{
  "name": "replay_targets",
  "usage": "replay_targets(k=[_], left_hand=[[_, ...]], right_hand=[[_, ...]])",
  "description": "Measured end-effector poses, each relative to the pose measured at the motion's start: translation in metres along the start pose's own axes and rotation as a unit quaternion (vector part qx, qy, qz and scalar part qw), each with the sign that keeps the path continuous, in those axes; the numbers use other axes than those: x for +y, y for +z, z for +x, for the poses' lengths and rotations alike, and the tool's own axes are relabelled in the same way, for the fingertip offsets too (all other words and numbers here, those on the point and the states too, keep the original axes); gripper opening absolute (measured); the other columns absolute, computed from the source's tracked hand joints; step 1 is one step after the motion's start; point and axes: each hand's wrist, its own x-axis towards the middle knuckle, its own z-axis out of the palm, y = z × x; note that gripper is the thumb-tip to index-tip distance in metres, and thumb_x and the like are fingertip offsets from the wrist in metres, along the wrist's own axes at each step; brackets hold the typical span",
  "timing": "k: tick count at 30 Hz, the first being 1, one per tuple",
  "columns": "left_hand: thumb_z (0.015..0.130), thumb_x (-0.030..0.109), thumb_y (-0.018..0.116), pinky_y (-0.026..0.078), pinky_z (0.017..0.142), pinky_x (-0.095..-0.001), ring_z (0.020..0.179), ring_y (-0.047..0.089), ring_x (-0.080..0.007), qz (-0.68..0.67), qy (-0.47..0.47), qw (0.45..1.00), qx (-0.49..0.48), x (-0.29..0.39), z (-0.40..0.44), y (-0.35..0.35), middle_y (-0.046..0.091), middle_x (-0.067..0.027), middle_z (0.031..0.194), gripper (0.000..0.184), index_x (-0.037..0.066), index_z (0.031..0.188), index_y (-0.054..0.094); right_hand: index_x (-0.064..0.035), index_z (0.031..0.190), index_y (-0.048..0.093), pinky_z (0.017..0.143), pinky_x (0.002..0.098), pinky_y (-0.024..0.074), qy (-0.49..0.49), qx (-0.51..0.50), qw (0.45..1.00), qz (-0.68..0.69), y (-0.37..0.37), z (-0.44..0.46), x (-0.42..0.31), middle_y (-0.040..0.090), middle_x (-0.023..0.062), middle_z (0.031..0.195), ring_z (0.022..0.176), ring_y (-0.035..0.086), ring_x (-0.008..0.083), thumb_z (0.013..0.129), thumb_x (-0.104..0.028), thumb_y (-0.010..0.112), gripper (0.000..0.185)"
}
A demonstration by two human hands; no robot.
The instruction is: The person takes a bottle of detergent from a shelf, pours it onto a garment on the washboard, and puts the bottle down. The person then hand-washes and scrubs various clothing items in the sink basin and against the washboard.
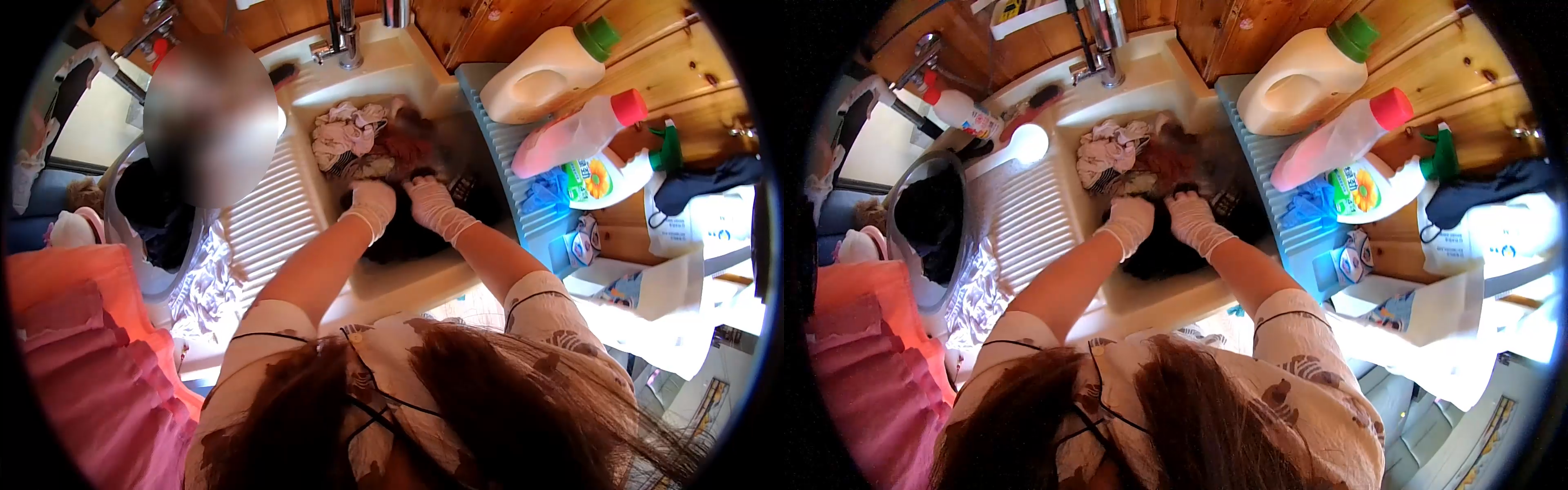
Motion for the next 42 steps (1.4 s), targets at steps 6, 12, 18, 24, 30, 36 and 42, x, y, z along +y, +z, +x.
replay_targets(k=[6, 12, 18, 24, 30, 36, 42], left_hand=[[0.092, 0.022, 0.048, 0.045, 0.093, -0.048, 0.113, 0.058, -0.0311, -0.034, -0.018, 0.992, -0.119, 0.0, 0.06, 0.066, 0.058, -0.0121, 0.127, 0.034, 0.009, 0.121, 0.06], [0.091, 0.024, 0.045, 0.047, 0.088, -0.0406, 0.106, 0.061, -0.0271, 0.022, 0.085, 0.993, -0.083, -0.028, 0.093, 0.089, 0.062, -0.0121, 0.118, 0.033, 0.008, 0.114, 0.063], [0.08, 0.009, 0.053, 0.054, 0.068, -0.0391, 0.077, 0.068, -0.0268, -0.027, 0.188, 0.979, 0.077, -0.076, 0.023, -0.014, 0.067, -0.0188, 0.083, 0.02, 0.001, 0.082, 0.071], [0.084, 0.004, 0.05, 0.043, 0.096, -0.0364, 0.104, 0.057, -0.0299, -0.35, 0.058, 0.934, 0.041, -0.114, -0.105, -0.134, 0.057, -0.0201, 0.12, 0.038, 0.0, 0.121, 0.056], [0.086, 0.024, 0.06, 0.043, 0.089, -0.0328, 0.098, 0.058, -0.0265, -0.567, 0.177, 0.801, 0.079, -0.133, -0.104, -0.102, 0.063, -0.0165, 0.11, 0.041, -0.002, 0.118, 0.058], [0.089, 0.021, 0.056, 0.05, 0.09, -0.0362, 0.11, 0.059, -0.0309, -0.17, -0.016, 0.977, -0.129, -0.047, -0.032, -0.057, 0.059, -0.0205, 0.119, 0.035, 0.0, 0.117, 0.059], [0.085, 0.016, 0.06, 0.054, 0.079, -0.0422, 0.102, 0.065, -0.0275, 0.017, 0.042, 0.988, -0.148, -0.018, 0.055, 0.067, 0.067, -0.0086, 0.112, 0.02, 0.01, 0.1, 0.073]], right_hand=[[-0.0085, 0.132, 0.047, 0.098, 0.0396, 0.0412, -0.041, -0.155, 0.984, -0.073, 0.013, 0.048, 0.012, 0.049, 0.0155, 0.131, 0.124, 0.045, 0.0296, 0.082, -0.015, 0.051, 0.051], [-0.0083, 0.119, 0.058, 0.093, 0.0396, 0.0444, -0.002, -0.167, 0.983, -0.074, 0.029, 0.106, 0.021, 0.057, 0.0169, 0.118, 0.114, 0.053, 0.0302, 0.083, -0.018, 0.051, 0.037], [-0.0083, 0.102, 0.068, 0.086, 0.0406, 0.0484, 0.024, 0.006, 0.997, 0.073, -0.011, 0.057, 0.033, 0.066, 0.0177, 0.102, 0.1, 0.061, 0.0343, 0.082, -0.016, 0.053, 0.026], [-0.003, 0.088, 0.061, 0.075, 0.0335, 0.0477, -0.052, 0.165, 0.943, 0.283, -0.128, -0.052, 0.055, 0.063, 0.0152, 0.085, 0.082, 0.062, 0.0285, 0.071, -0.002, 0.057, 0.018], [-0.0056, 0.095, 0.056, 0.083, 0.0347, 0.0439, -0.066, 0.174, 0.886, 0.424, -0.129, -0.074, 0.054, 0.06, 0.0117, 0.09, 0.092, 0.058, 0.0255, 0.074, 0.001, 0.057, 0.022], [-0.0195, 0.12, 0.059, 0.093, 0.0444, 0.0441, -0.024, -0.058, 0.998, 0.012, -0.019, 0.01, 0.039, 0.059, 0.0142, 0.115, 0.112, 0.053, 0.0339, 0.078, -0.013, 0.054, 0.043], [-0.0104, 0.125, 0.057, 0.094, 0.0522, 0.0404, 0.078, -0.183, 0.968, -0.153, 0.021, 0.087, 0.019, 0.051, 0.0131, 0.132, 0.119, 0.049, 0.033, 0.088, -0.019, 0.053, 0.038]])
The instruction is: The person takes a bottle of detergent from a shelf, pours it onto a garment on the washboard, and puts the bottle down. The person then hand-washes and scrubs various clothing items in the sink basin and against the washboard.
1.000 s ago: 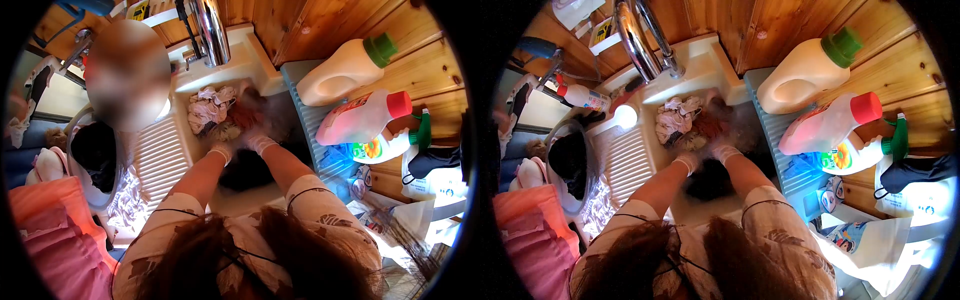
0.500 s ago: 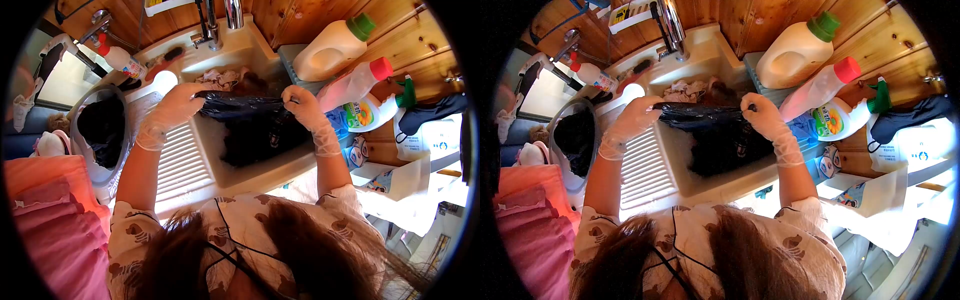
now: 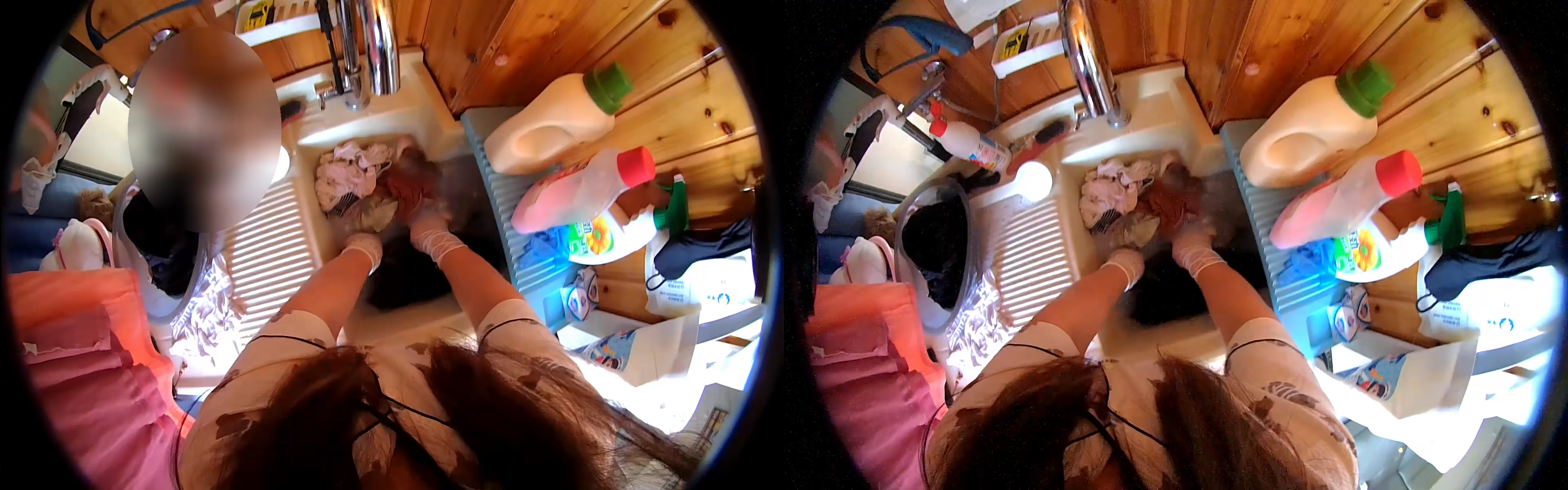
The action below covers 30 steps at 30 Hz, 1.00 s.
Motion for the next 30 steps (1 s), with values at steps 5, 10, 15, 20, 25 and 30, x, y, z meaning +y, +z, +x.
replay_targets(k=[5, 10, 15, 20, 25, 30], left_hand=[[0.083, 0.012, 0.058, 0.054, 0.08, -0.0427, 0.099, 0.066, -0.0276, 0.065, 0.096, 0.993, 0.038, -0.024, -0.006, -0.007, 0.068, -0.012, 0.106, 0.024, 0.01, 0.103, 0.071], [0.076, -0.005, 0.058, 0.049, 0.088, -0.0363, 0.098, 0.063, -0.0259, -0.176, 0.058, 0.963, 0.195, -0.056, -0.161, -0.105, 0.067, -0.016, 0.104, 0.045, 0.007, 0.12, 0.06], [0.073, -0.011, 0.053, 0.048, 0.084, -0.0348, 0.087, 0.063, -0.0254, -0.397, 0.137, 0.854, 0.306, -0.128, -0.222, -0.102, 0.068, -0.0118, 0.092, 0.032, 0.001, 0.099, 0.067], [0.081, 0.009, 0.056, 0.048, 0.076, -0.032, 0.08, 0.063, -0.0216, -0.353, 0.249, 0.776, 0.459, -0.138, -0.266, -0.105, 0.065, -0.0137, 0.079, 0.017, 0.001, 0.09, 0.068], [0.083, 0.021, 0.062, 0.047, 0.084, -0.0409, 0.094, 0.061, -0.0364, -0.107, 0.076, 0.856, 0.499, -0.112, -0.319, -0.101, 0.065, -0.0183, 0.096, 0.028, 0.007, 0.107, 0.065], [0.078, 0.009, 0.063, 0.048, 0.08, -0.0327, 0.087, 0.063, -0.0227, -0.388, 0.185, 0.761, 0.487, -0.086, -0.333, -0.121, 0.064, -0.0157, 0.094, 0.034, -0.001, 0.11, 0.06]], right_hand=[[-0.0064, 0.109, 0.065, 0.084, 0.0442, 0.0481, -0.031, 0.186, 0.978, 0.084, 0.002, -0.029, 0.016, 0.064, 0.0134, 0.112, 0.104, 0.061, 0.0316, 0.084, -0.009, 0.051, 0.029], [-0.0055, 0.113, 0.061, 0.088, 0.0435, 0.0489, -0.093, 0.15, 0.975, 0.135, -0.04, -0.095, 0.04, 0.06, 0.0168, 0.119, 0.114, 0.055, 0.0323, 0.084, -0.008, 0.053, 0.03], [-0.0022, 0.101, 0.059, 0.087, 0.0394, 0.0463, -0.14, 0.322, 0.89, 0.292, -0.087, -0.181, 0.071, 0.063, 0.0219, 0.1, 0.099, 0.059, 0.0383, 0.075, -0.009, 0.061, 0.027], [-0.002, 0.099, 0.057, 0.085, 0.0389, 0.0453, -0.207, 0.376, 0.838, 0.338, -0.141, -0.251, 0.087, 0.062, 0.0212, 0.097, 0.097, 0.059, 0.0357, 0.075, -0.016, 0.07, 0.031], [-0.0029, 0.098, 0.056, 0.081, 0.034, 0.0456, -0.253, 0.387, 0.803, 0.376, -0.171, -0.28, 0.087, 0.06, 0.0152, 0.09, 0.089, 0.059, 0.0257, 0.076, -0.012, 0.07, 0.028], [-0.003, 0.093, 0.051, 0.081, 0.0266, 0.0425, -0.302, 0.362, 0.759, 0.449, -0.188, -0.301, 0.039, 0.053, 0.0038, 0.087, 0.088, 0.052, 0.0136, 0.079, -0.003, 0.065, 0.02]])
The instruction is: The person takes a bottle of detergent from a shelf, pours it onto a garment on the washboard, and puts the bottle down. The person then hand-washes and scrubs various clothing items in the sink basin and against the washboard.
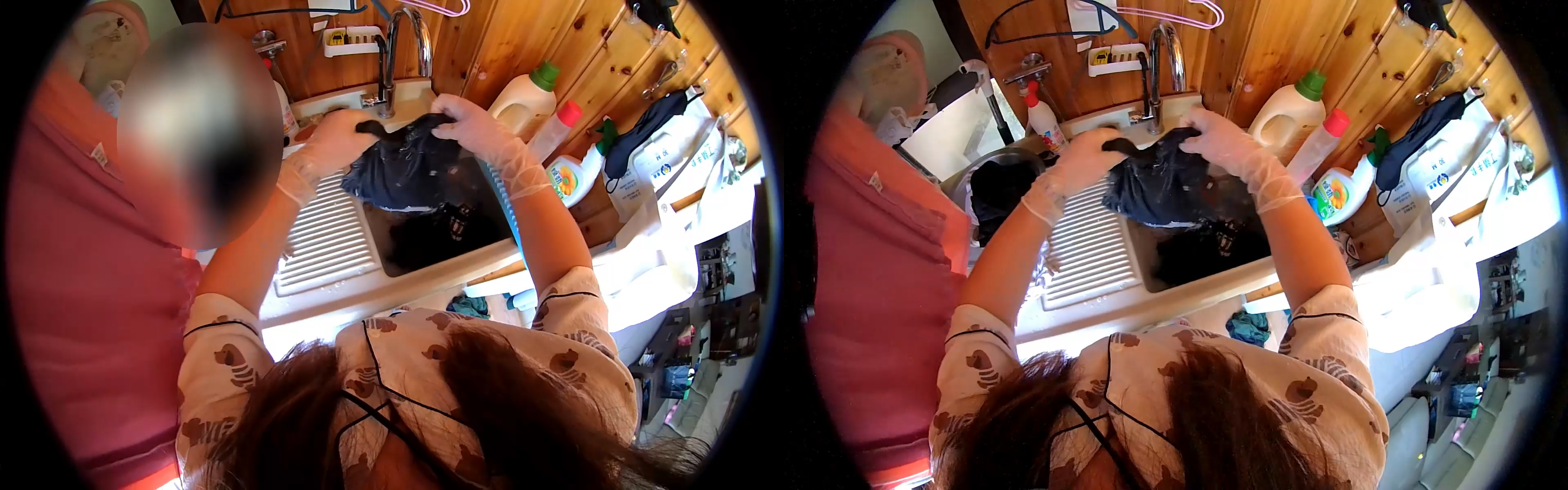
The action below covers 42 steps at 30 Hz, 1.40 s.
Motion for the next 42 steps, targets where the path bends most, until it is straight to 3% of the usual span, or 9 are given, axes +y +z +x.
replay_targets(k=[8, 12, 19, 23, 28, 34, 36, 38, 42], left_hand=[[0.086, 0.013, 0.061, 0.051, 0.083, -0.036, 0.093, 0.061, -0.0212, -0.524, -0.04, 0.85, -0.018, 0.009, -0.002, 0.015, 0.061, -0.012, 0.103, 0.038, 0.0, 0.121, 0.05], [0.094, 0.034, 0.054, 0.047, 0.091, -0.0409, 0.109, 0.056, -0.0246, -0.431, -0.078, 0.888, 0.141, -0.012, -0.023, 0.0, 0.058, -0.0138, 0.115, 0.047, 0.002, 0.127, 0.046], [0.083, 0.051, 0.065, 0.044, 0.087, -0.0304, 0.097, 0.057, -0.0151, -0.514, 0.01, 0.854, -0.081, -0.076, -0.019, 0.078, 0.062, -0.0068, 0.11, 0.061, 0.003, 0.119, 0.057], [0.079, 0.057, 0.063, 0.045, 0.092, -0.0451, 0.102, 0.058, -0.0271, -0.578, -0.029, 0.802, -0.149, -0.104, -0.02, 0.112, 0.061, -0.0105, 0.113, 0.07, 0.003, 0.123, 0.052], [0.075, 0.074, 0.046, 0.042, 0.091, -0.0652, 0.111, 0.056, -0.0366, -0.832, -0.11, 0.536, -0.095, -0.074, -0.031, 0.132, 0.061, -0.0135, 0.115, 0.084, 0.007, 0.126, 0.049], [0.086, 0.052, 0.055, 0.043, 0.098, -0.0523, 0.113, 0.053, -0.0289, -0.869, -0.143, 0.474, 0.015, -0.083, -0.022, 0.139, 0.059, -0.0099, 0.115, 0.052, 0.01, 0.117, 0.056], [0.087, 0.035, 0.061, 0.046, 0.094, -0.0497, 0.104, 0.058, -0.0258, -0.833, -0.211, 0.51, 0.023, -0.082, -0.022, 0.138, 0.063, -0.0086, 0.103, 0.034, 0.009, 0.109, 0.059], [0.085, 0.021, 0.065, 0.05, 0.088, -0.0469, 0.095, 0.06, -0.024, -0.783, -0.288, 0.549, 0.052, -0.06, -0.029, 0.128, 0.064, -0.009, 0.096, 0.025, 0.006, 0.104, 0.06], [0.082, 0.008, 0.061, 0.054, 0.073, -0.0371, 0.078, 0.059, -0.022, -0.915, -0.251, 0.315, 0.019, -0.051, -0.017, 0.141, 0.061, -0.0106, 0.083, 0.022, -0.003, 0.102, 0.058]], right_hand=[[-0.0002, 0.12, 0.053, 0.086, 0.0292, 0.0461, 0.04, 0.024, 0.995, -0.093, 0.055, 0.01, -0.046, 0.063, 0.0101, 0.104, 0.095, 0.059, 0.0189, 0.071, -0.019, 0.081, 0.059], [0.0019, 0.111, 0.059, 0.078, 0.0282, 0.0488, 0.017, 0.038, 0.999, 0.012, 0.065, 0.024, -0.034, 0.066, 0.0087, 0.091, 0.083, 0.062, 0.0153, 0.076, -0.01, 0.074, 0.04], [0.0006, 0.101, 0.063, 0.074, 0.0288, 0.0512, 0.07, 0.071, 0.968, 0.23, 0.037, 0.063, -0.057, 0.067, 0.0082, 0.087, 0.079, 0.065, 0.0174, 0.078, 0.0, 0.067, 0.024], [0.0012, 0.103, 0.062, 0.071, 0.0282, 0.0511, 0.058, 0.111, 0.939, 0.32, 0.034, 0.068, -0.07, 0.067, 0.0087, 0.087, 0.078, 0.064, 0.0178, 0.078, 0.001, 0.066, 0.025], [-0.0013, 0.106, 0.059, 0.078, 0.0341, 0.0495, 0.022, 0.2, 0.973, 0.115, 0.087, 0.046, -0.015, 0.065, 0.0144, 0.09, 0.083, 0.063, 0.0246, 0.081, -0.006, 0.063, 0.026], [-0.0093, 0.104, 0.059, 0.103, 0.0506, 0.0316, -0.237, 0.151, 0.919, -0.277, 0.16, -0.046, 0.017, 0.06, 0.0168, 0.106, 0.109, 0.053, 0.0354, 0.072, 0.002, 0.054, 0.034], [-0.0067, 0.107, 0.059, 0.106, 0.0552, 0.0224, -0.151, 0.099, 0.963, -0.201, 0.151, -0.064, 0.017, 0.06, 0.0175, 0.109, 0.115, 0.051, 0.0356, 0.077, 0.0, 0.055, 0.03], [-0.0035, 0.109, 0.056, 0.094, 0.0396, 0.0431, -0.085, 0.148, 0.967, 0.187, 0.141, -0.061, 0.042, 0.063, 0.0117, 0.109, 0.11, 0.057, 0.0259, 0.09, -0.009, 0.055, 0.021], [-0.0033, 0.118, 0.054, 0.088, 0.0339, 0.049, 0.053, 0.237, 0.727, 0.642, 0.133, -0.047, 0.055, 0.061, 0.0081, 0.104, 0.1, 0.059, 0.0243, 0.095, -0.032, 0.051, 0.037]])
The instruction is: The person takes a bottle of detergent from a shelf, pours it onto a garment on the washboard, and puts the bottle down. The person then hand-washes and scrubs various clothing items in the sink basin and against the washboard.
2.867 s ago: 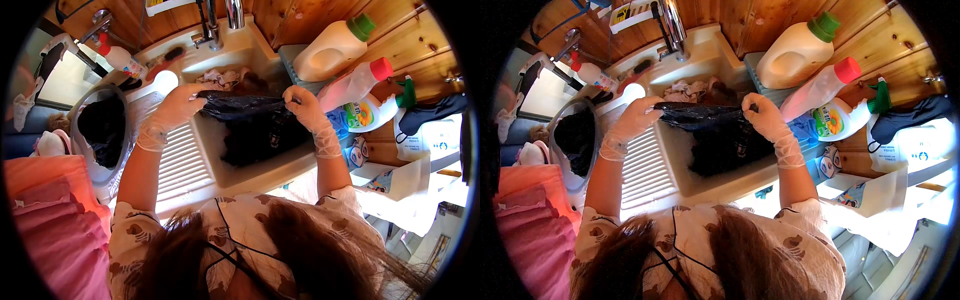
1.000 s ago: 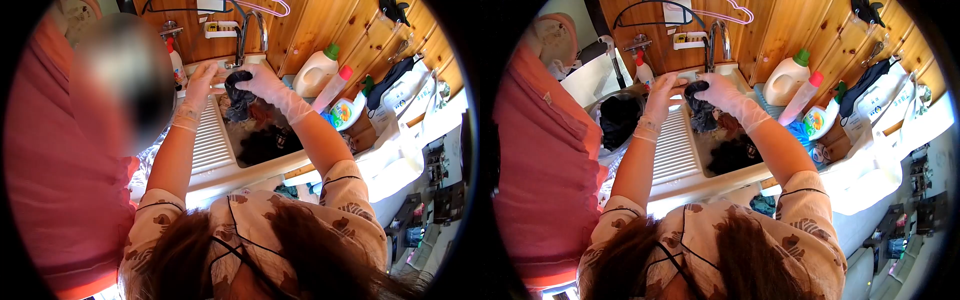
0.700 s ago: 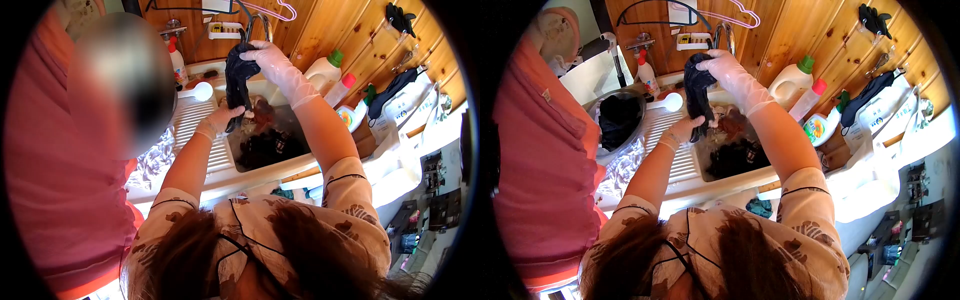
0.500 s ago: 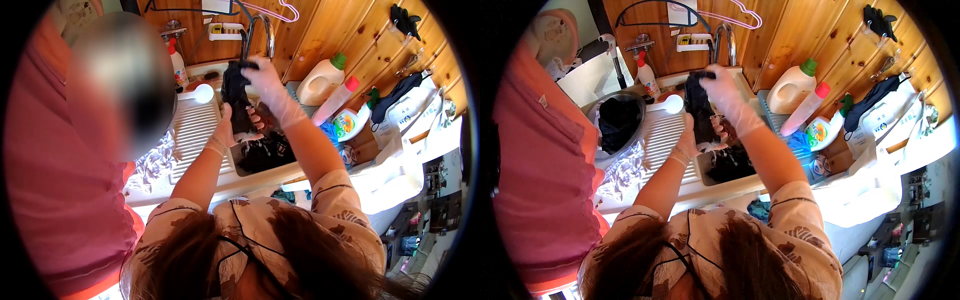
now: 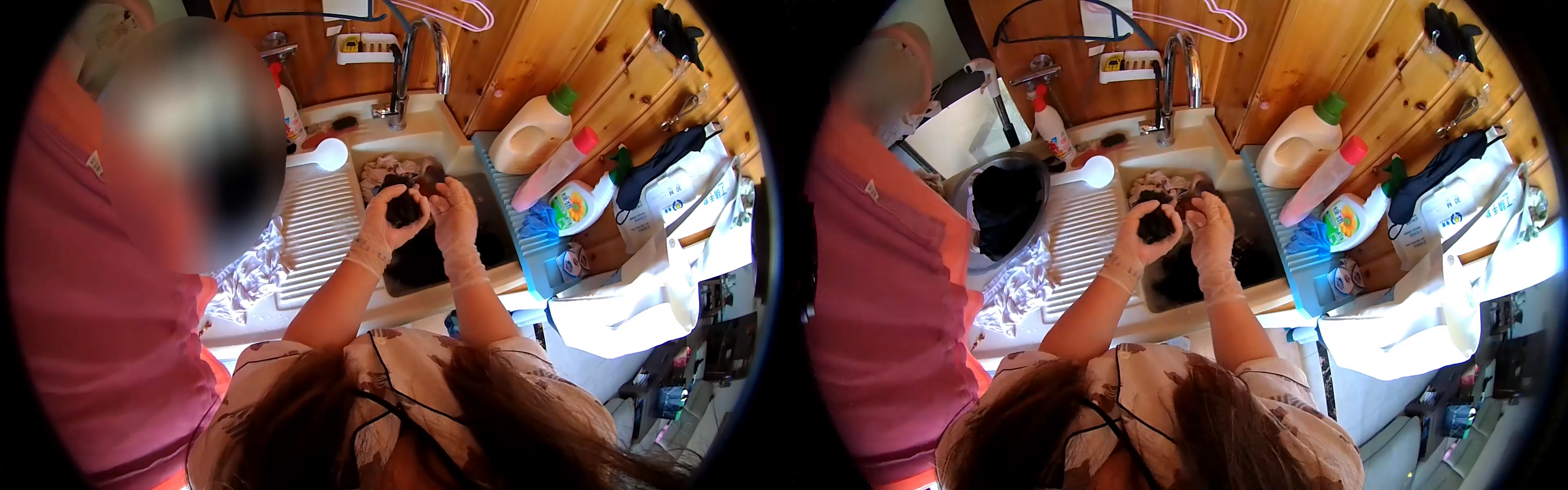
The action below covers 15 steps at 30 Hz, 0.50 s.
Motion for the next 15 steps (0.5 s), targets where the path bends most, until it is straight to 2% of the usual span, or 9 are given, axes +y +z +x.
replay_targets(k=[1, 3, 5, 8, 10, 11, 12, 14, 15], left_hand=[[0.081, 0.006, 0.06, 0.055, 0.069, -0.0362, 0.077, 0.058, -0.0215, -0.056, -0.005, 0.998, -0.013, -0.006, -0.003, 0.006, 0.058, -0.0105, 0.082, 0.031, -0.005, 0.11, 0.053], [0.081, 0.008, 0.061, 0.056, 0.067, -0.0334, 0.077, 0.058, -0.022, -0.126, -0.07, 0.986, -0.088, -0.019, -0.006, 0.011, 0.057, -0.0111, 0.084, 0.039, -0.005, 0.115, 0.048], [0.082, 0.012, 0.06, 0.056, 0.063, -0.0279, 0.079, 0.058, -0.0227, -0.166, -0.105, 0.97, -0.144, -0.031, -0.003, 0.009, 0.056, -0.0129, 0.091, 0.049, -0.006, 0.123, 0.04], [0.086, 0.016, 0.056, 0.055, 0.06, -0.0272, 0.081, 0.057, -0.0232, -0.182, -0.103, 0.972, -0.11, -0.043, -0.014, 0.011, 0.055, -0.0166, 0.101, 0.043, -0.007, 0.12, 0.043], [0.088, 0.014, 0.053, 0.055, 0.058, -0.0256, 0.082, 0.057, -0.0233, -0.14, -0.114, 0.976, -0.119, -0.039, -0.023, 0.016, 0.056, -0.0172, 0.102, 0.039, -0.008, 0.119, 0.044], [0.09, 0.02, 0.057, 0.05, 0.055, -0.0233, 0.079, 0.053, -0.0186, -0.108, -0.122, 0.981, -0.107, -0.037, -0.027, 0.021, 0.053, -0.01, 0.09, 0.042, -0.008, 0.12, 0.045], [0.09, 0.023, 0.058, 0.048, 0.053, -0.0224, 0.077, 0.051, -0.017, -0.071, -0.132, 0.982, -0.116, -0.036, -0.029, 0.024, 0.052, -0.0078, 0.087, 0.039, -0.006, 0.115, 0.046], [0.091, 0.029, 0.06, 0.043, 0.05, -0.0205, 0.072, 0.048, -0.0137, 0.003, -0.152, 0.979, -0.133, -0.03, -0.031, 0.028, 0.048, -0.0034, 0.082, 0.035, -0.001, 0.105, 0.05], [0.089, 0.036, 0.061, 0.037, 0.045, -0.0193, 0.065, 0.042, -0.0109, 0.056, -0.165, 0.98, -0.098, -0.023, -0.028, 0.032, 0.043, 0.0004, 0.074, 0.034, 0.005, 0.093, 0.049]], right_hand=[[-0.0042, 0.119, 0.052, 0.087, 0.0343, 0.0497, 0.031, -0.013, 0.995, 0.092, -0.005, 0.009, 0.015, 0.058, 0.0099, 0.111, 0.102, 0.058, 0.0255, 0.095, -0.038, 0.049, 0.042], [-0.0059, 0.123, 0.05, 0.086, 0.0353, 0.0509, 0.091, -0.038, 0.957, 0.274, -0.039, 0.035, 0.055, 0.052, 0.0136, 0.123, 0.107, 0.055, 0.0279, 0.094, -0.051, 0.044, 0.054], [-0.0065, 0.122, 0.051, 0.086, 0.034, 0.0509, 0.089, -0.083, 0.939, 0.322, -0.026, 0.033, 0.061, 0.051, 0.0132, 0.125, 0.106, 0.056, 0.027, 0.095, -0.045, 0.044, 0.048], [-0.0075, 0.12, 0.052, 0.085, 0.0321, 0.051, 0.06, -0.164, 0.94, 0.292, 0.011, 0.028, 0.036, 0.05, 0.0125, 0.128, 0.103, 0.056, 0.0257, 0.096, -0.037, 0.045, 0.038], [-0.0081, 0.118, 0.052, 0.085, 0.0309, 0.051, 0.074, -0.19, 0.948, 0.244, 0.018, 0.04, 0.014, 0.049, 0.0121, 0.13, 0.102, 0.057, 0.0248, 0.097, -0.031, 0.045, 0.032], [-0.0055, 0.108, 0.055, 0.082, 0.0296, 0.0514, 0.119, -0.195, 0.946, 0.232, 0.018, 0.047, 0.004, 0.052, 0.0137, 0.128, 0.095, 0.059, 0.0239, 0.094, -0.017, 0.047, 0.02], [-0.0049, 0.1, 0.056, 0.081, 0.0286, 0.0505, 0.078, -0.223, 0.96, 0.149, 0.021, 0.051, -0.003, 0.055, 0.0155, 0.123, 0.094, 0.059, 0.0227, 0.091, -0.014, 0.05, 0.014], [-0.0039, 0.099, 0.057, 0.079, 0.0289, 0.049, 0.085, -0.277, 0.957, 0.014, 0.023, 0.065, -0.019, 0.06, 0.0136, 0.111, 0.09, 0.059, 0.0193, 0.09, -0.012, 0.054, 0.013], [-0.0047, 0.098, 0.057, 0.079, 0.0282, 0.0481, 0.077, -0.288, 0.953, -0.049, 0.024, 0.074, -0.022, 0.06, 0.0117, 0.107, 0.088, 0.058, 0.0177, 0.089, -0.013, 0.054, 0.012]])
